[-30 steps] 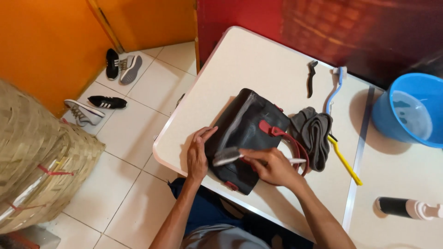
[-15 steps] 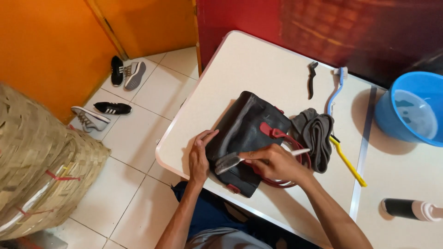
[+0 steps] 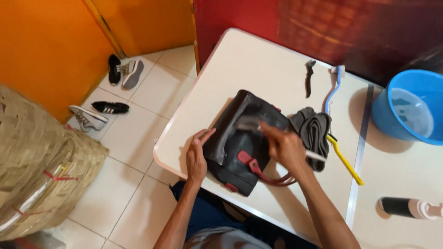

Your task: Cleaning a black leather handbag using cleaning foam, a brush, and a cloth on a service counter.

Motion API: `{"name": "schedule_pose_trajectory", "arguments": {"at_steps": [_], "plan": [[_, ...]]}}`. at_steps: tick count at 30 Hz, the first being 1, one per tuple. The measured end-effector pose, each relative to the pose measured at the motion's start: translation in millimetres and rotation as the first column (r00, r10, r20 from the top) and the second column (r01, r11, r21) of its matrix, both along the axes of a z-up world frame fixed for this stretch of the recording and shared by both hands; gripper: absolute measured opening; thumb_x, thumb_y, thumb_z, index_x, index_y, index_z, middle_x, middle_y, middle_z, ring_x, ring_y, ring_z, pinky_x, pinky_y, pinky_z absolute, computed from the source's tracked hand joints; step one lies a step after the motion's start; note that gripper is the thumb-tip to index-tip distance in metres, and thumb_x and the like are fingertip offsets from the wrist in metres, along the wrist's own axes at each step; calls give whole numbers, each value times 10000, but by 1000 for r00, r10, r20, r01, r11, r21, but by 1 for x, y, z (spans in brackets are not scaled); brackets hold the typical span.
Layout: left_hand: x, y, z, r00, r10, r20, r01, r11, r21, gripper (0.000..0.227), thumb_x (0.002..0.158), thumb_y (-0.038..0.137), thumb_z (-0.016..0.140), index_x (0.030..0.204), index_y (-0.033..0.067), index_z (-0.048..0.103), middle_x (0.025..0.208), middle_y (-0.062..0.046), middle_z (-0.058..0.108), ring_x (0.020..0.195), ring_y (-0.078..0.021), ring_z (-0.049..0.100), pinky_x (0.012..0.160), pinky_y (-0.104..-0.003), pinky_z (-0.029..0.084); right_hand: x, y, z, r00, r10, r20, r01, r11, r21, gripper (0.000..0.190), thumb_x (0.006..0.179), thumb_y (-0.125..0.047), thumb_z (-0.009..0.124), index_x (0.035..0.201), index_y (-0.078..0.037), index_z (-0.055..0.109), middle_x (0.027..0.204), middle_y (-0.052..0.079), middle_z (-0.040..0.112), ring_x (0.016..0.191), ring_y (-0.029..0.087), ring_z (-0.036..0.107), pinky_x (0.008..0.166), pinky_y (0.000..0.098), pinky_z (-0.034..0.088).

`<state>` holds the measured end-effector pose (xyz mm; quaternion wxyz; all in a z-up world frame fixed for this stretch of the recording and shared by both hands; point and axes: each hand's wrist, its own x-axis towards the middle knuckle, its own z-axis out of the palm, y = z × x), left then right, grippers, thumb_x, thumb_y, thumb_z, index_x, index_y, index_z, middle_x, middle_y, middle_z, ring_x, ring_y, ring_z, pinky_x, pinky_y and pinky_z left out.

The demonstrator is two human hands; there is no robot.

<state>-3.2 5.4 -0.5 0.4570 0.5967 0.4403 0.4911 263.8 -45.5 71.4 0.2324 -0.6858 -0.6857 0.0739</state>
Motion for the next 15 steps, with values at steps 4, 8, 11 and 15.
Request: {"name": "schedule_pose_trajectory", "arguments": {"at_steps": [4,8,11,15], "plan": [[-1,-4,-1,1000,-13,-23,13,1000,3,661,1136,371,120,1380,167,700,1379,-105,649,1360,-264,529,1207,-406,312,4,-24,-11,975,-45,217,44,999,10,373,839,-214,660,1142,-394,781,719,53,729,682,341,717,690,485,598],[-21,-31,17,999,-29,-28,30,999,23,632,1134,310,107,1472,84,590,1477,-187,580,1415,-331,476,1225,-458,279,12,-65,18,958,-203,-204,265,899,349,331,959,-85,722,1252,-223,791,865,49,761,769,272,727,666,347,577],[-57,-78,8,965,50,-257,17,968,249,571,1125,359,225,1468,3,512,1494,-166,553,1426,-308,492,1196,-409,388,36,-120,4,946,-183,-269,256,929,266,483,1021,123,529,1473,-41,575,929,109,625,674,160,462,577,297,353],[-96,-153,-39,898,73,-434,43,967,252,360,1039,276,447,1202,54,679,1228,-136,656,1148,-280,645,1015,-392,503,64,-160,-38,866,-408,-289,488,816,310,453,1051,112,554,1494,20,582,1158,151,636,1000,227,612,829,317,508]]}}
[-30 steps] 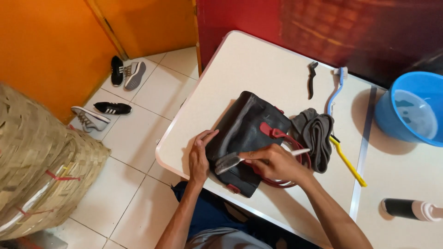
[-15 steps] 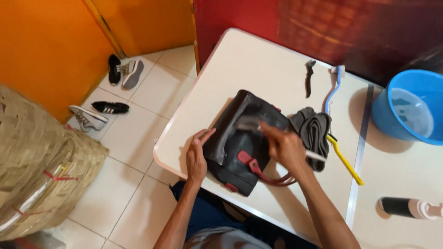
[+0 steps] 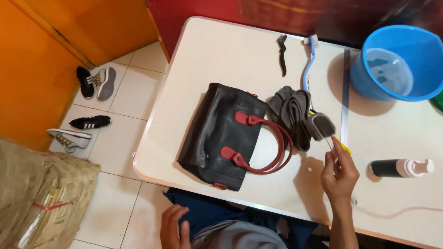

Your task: Cleaning a black leather handbag using cleaning foam, a brush, and a cloth on a service counter.

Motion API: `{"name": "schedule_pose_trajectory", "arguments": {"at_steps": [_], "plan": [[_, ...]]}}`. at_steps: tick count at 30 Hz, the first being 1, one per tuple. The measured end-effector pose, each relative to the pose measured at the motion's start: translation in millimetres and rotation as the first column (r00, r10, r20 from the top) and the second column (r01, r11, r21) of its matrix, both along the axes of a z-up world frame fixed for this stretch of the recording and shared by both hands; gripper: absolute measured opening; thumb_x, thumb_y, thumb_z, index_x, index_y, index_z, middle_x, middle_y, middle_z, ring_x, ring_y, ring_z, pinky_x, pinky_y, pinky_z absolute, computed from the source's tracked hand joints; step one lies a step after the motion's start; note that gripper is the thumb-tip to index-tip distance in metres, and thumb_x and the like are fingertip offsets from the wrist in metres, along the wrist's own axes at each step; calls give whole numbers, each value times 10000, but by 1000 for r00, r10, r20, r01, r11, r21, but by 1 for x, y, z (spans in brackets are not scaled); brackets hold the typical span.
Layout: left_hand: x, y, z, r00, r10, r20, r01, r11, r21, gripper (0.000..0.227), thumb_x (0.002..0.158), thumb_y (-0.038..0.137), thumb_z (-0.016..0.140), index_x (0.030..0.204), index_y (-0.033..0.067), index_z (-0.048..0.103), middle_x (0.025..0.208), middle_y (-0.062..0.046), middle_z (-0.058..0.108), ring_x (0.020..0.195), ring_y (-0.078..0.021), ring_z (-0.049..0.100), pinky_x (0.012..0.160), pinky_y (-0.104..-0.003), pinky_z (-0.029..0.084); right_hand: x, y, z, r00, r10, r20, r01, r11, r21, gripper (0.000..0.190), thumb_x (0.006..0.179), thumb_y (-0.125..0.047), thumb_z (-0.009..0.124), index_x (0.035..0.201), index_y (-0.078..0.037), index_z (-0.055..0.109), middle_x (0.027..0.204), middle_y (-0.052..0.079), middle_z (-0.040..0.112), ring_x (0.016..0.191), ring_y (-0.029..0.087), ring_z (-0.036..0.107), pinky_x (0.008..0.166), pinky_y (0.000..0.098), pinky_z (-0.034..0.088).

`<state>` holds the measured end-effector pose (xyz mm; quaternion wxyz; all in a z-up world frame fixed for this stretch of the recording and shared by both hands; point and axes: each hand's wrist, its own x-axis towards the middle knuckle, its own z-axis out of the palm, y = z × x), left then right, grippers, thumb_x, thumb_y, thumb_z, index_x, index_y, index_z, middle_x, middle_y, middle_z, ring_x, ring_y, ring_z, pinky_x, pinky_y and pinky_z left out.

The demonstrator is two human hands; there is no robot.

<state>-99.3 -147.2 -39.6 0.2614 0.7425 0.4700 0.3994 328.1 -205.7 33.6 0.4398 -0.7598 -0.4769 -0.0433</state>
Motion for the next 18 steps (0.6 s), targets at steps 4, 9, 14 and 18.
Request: {"name": "schedule_pose_trajectory", "arguments": {"at_steps": [4,9,14,18], "plan": [[-35,-48,-154,798,-205,-567,120,975,-185,521,992,512,448,1463,315,549,1549,82,493,1444,-155,435,1094,-394,365,13,-13,-18,989,11,-148,-9,1000,17,435,1058,35,611,1491,53,579,1090,121,601,854,173,505,743,292,441],[-28,-11,-105,776,-449,-444,177,829,-530,585,1029,522,361,1596,383,343,1688,0,184,1581,-240,55,1205,-564,52,22,-34,-43,993,-115,28,115,993,-18,423,1074,94,625,1494,46,632,1020,160,594,732,202,464,663,326,394],[-23,3,-114,861,-255,-440,-27,841,-541,853,931,657,525,1636,303,202,1723,-114,25,1598,-319,-5,1226,-572,53,-5,-34,-29,936,-335,-106,332,942,-45,413,1072,49,616,1480,24,678,1071,165,611,755,220,511,757,331,452],[-5,-1,-76,949,-131,-288,86,983,-163,350,956,308,604,1274,162,619,1240,-81,563,1093,-264,555,904,-393,483,-17,-32,-17,886,-401,-231,380,916,-131,369,1049,33,586,1407,28,678,1073,182,620,1042,287,524,808,386,494]]}}
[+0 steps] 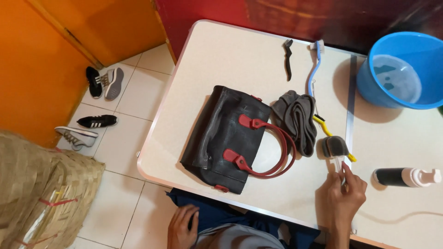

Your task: Cleaning a black leather handbag using cleaning foam, a brush, and a cloth on a service counter.

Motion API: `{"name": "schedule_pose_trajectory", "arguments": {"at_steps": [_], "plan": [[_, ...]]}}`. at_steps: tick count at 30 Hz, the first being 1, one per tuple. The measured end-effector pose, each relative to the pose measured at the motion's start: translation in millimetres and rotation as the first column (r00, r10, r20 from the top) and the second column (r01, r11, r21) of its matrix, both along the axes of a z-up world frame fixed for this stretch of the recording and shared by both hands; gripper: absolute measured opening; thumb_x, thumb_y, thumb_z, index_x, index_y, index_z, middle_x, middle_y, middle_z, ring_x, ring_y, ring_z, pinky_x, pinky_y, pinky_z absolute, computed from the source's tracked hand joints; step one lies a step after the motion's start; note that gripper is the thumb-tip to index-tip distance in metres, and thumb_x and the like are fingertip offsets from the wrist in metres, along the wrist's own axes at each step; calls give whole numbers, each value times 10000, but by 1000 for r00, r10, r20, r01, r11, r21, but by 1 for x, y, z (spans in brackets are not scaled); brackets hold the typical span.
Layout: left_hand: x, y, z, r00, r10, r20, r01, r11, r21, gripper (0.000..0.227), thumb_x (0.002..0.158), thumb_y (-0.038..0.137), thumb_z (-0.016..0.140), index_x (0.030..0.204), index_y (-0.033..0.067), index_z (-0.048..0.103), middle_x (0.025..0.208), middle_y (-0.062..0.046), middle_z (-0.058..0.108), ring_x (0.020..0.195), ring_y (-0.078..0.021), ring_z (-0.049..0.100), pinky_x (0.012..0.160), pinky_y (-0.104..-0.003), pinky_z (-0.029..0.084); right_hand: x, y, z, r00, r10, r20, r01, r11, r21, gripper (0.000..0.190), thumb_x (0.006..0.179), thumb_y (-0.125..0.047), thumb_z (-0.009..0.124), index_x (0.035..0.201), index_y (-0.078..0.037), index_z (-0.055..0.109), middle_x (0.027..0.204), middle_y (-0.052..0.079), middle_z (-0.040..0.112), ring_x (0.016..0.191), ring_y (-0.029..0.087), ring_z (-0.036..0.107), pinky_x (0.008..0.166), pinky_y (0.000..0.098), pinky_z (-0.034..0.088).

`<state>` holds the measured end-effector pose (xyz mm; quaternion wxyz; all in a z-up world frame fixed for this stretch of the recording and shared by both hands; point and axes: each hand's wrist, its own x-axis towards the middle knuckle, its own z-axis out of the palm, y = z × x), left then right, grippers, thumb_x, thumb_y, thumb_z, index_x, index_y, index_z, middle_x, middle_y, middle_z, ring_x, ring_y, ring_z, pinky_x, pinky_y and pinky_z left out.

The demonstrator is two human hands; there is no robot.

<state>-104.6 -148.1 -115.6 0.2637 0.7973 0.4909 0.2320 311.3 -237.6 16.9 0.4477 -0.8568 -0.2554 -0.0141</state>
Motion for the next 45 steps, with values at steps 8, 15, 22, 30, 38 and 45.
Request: {"name": "schedule_pose_trajectory", "arguments": {"at_steps": [8,15,22,30,38,45], "plan": [[49,13,120,950,86,302,-138,978,156,157,909,219,690,970,91,756,962,-88,733,880,-234,702,799,-361,581,9,25,-7,780,75,622,-53,997,-53,214,1005,68,765,1217,53,794,1227,283,509,1315,404,365,1141,650,414],[95,75,149,875,138,465,-267,937,225,1106,730,357,886,1515,-40,216,1562,-264,329,1495,-439,361,1252,-553,313,43,87,-6,671,384,634,-159,910,-383,391,894,-443,778,980,-62,794,1385,225,561,1513,468,277,1154,617,305],[111,78,123,853,256,455,-334,937,99,941,829,359,804,1513,-18,277,1520,-245,411,1433,-420,435,1198,-494,377,75,122,42,856,350,380,-386,922,20,139,933,-59,783,1051,-6,733,1113,136,687,1069,277,641,876,392,527],[125,88,114,853,382,355,-470,858,206,930,788,494,828,1455,7,399,1424,-184,531,1378,-378,486,1157,-534,361,-19,184,140,783,343,519,-554,764,331,72,1017,80,700,1030,73,629,1037,194,638,982,298,618,862,369,491],[120,91,95,851,370,373,-459,870,184,952,741,451,871,1469,38,418,1383,-153,544,1382,-370,487,1155,-523,313,-152,168,90,213,712,669,-973,214,82,294,972,-233,578,949,58,616,1086,280,611,953,430,619,833,535,479],[118,93,94,916,302,263,-384,849,362,491,987,306,623,1385,44,504,1427,-104,503,1403,-314,473,1169,-499,345,-178,195,45,47,775,631,-979,160,-123,148,981,-113,502,1061,-34,598,1130,188,605,1004,353,616,844,470,420]]}}
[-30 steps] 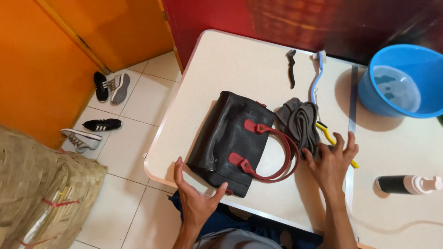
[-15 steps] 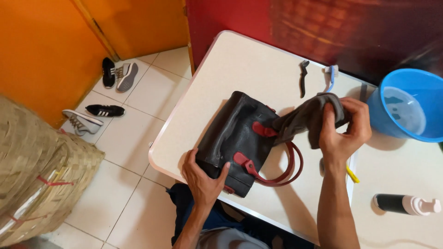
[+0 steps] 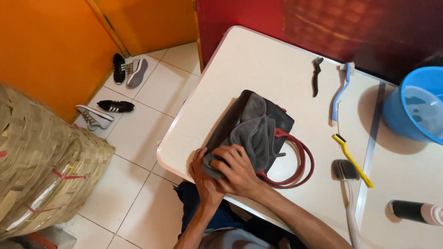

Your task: Cleaning a black leather handbag using cleaning foam, a brush, and a cloth on a service counter.

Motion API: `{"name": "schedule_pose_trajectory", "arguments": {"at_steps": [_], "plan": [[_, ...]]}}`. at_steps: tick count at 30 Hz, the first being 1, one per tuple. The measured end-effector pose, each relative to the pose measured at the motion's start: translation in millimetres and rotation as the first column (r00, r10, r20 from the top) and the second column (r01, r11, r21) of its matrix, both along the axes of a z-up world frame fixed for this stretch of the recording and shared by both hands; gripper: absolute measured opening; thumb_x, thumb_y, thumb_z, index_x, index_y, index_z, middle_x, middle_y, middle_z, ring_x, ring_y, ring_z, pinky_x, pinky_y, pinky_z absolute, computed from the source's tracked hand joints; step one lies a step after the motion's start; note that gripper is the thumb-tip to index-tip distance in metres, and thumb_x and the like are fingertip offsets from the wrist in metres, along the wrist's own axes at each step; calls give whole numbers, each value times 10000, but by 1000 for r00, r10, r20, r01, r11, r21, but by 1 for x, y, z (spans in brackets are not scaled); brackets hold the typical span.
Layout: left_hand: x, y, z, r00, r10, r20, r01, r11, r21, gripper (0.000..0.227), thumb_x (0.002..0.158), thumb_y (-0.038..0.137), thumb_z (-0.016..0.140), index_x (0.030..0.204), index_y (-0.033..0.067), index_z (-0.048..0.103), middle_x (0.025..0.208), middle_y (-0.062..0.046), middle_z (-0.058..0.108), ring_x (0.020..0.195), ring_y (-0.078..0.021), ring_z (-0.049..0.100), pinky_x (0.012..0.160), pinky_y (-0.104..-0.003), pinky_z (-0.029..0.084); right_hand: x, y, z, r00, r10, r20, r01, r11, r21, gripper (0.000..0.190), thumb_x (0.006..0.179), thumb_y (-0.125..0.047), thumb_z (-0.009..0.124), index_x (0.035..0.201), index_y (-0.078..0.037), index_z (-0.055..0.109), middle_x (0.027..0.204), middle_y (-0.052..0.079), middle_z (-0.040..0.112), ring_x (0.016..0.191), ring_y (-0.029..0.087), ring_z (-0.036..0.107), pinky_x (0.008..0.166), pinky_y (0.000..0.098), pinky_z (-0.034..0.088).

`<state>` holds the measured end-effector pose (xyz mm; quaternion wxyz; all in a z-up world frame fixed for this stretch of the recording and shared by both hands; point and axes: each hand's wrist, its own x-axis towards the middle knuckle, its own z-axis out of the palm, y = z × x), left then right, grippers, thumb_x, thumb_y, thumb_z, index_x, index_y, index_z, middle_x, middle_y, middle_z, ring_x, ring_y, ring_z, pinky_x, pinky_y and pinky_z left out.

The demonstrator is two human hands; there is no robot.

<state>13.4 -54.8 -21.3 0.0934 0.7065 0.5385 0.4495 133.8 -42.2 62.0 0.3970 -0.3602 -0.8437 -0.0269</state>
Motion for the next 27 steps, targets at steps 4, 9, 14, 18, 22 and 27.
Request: {"name": "schedule_pose_trajectory", "arguments": {"at_steps": [4,9,14,18,22,27], "plan": [[3,-2,8,993,19,118,-7,995,-101,710,857,332,714,1423,30,411,1403,-131,516,1403,-333,483,1147,-504,310,10,5,-2,968,-62,-245,-2,968,-253,157,920,-127,544,1041,-39,591,1114,140,650,1024,288,623,930,417,369],[7,1,11,992,67,105,-58,995,-85,857,648,218,833,1403,25,475,1371,-170,539,1200,-334,561,1085,-476,312,45,41,-32,914,-127,-385,29,968,-250,157,928,-123,663,1057,-46,616,1084,164,641,1021,392,619,893,469,421],[8,4,11,993,84,87,-81,996,-31,833,727,340,880,1393,17,498,1354,-181,567,1222,-333,579,1086,-474,333,75,73,-50,990,-138,-22,137,990,-42,227,958,-227,641,1069,-33,607,1111,181,591,1021,403,592,892,507,432],[9,4,14,995,84,50,-84,996,1,825,754,408,870,1380,13,506,1324,-188,577,1199,-336,595,1064,-497,346,101,116,-32,917,-399,22,399,917,17,354,796,-38,772,1079,-20,560,1085,174,529,983,401,561,833,492,428],[12,3,16,997,75,25,-76,997,21,831,753,426,879,1367,5,511,1307,-197,585,1201,-346,599,1052,-517,345,114,140,-33,803,-589,-87,563,799,-213,319,864,-2,702,1116,-61,515,1028,137,502,816,453,609,702,531,505],[9,0,15,997,75,24,-76,997,33,821,770,433,867,1369,0,512,1296,-198,592,1217,-338,601,1050,-508,347,100,122,-25,749,-650,-130,613,754,-235,343,847,-12,692,1134,-49,507,1009,175,525,874,494,617,728,575,516]]}}
